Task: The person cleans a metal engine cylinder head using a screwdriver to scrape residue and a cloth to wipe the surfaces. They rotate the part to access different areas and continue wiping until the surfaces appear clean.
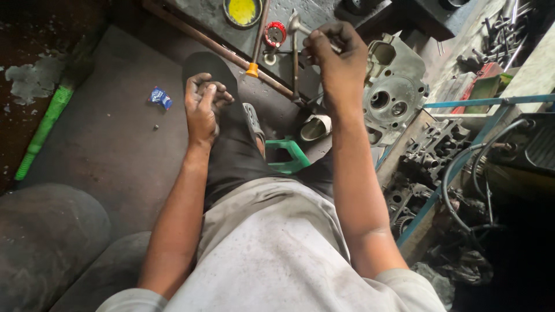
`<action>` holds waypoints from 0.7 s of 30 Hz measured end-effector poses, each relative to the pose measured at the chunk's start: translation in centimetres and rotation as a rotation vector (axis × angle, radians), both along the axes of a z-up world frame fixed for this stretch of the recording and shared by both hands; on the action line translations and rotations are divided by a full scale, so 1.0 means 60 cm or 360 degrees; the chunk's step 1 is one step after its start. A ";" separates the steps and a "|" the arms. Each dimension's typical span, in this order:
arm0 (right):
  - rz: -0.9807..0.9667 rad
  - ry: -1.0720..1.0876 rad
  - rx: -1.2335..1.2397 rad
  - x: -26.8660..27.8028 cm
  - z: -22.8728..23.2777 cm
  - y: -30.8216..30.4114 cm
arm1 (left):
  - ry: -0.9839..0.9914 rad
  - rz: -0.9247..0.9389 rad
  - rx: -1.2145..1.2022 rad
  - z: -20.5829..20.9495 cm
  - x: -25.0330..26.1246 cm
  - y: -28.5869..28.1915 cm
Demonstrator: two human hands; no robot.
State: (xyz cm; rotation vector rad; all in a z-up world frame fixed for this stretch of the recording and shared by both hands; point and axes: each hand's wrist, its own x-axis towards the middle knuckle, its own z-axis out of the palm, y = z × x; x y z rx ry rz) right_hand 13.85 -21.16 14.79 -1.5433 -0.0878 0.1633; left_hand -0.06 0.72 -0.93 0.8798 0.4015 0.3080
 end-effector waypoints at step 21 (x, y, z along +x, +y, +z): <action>0.0019 -0.0897 -0.0548 0.072 -0.133 0.042 | 0.0029 -0.0015 0.0025 0.003 0.001 0.002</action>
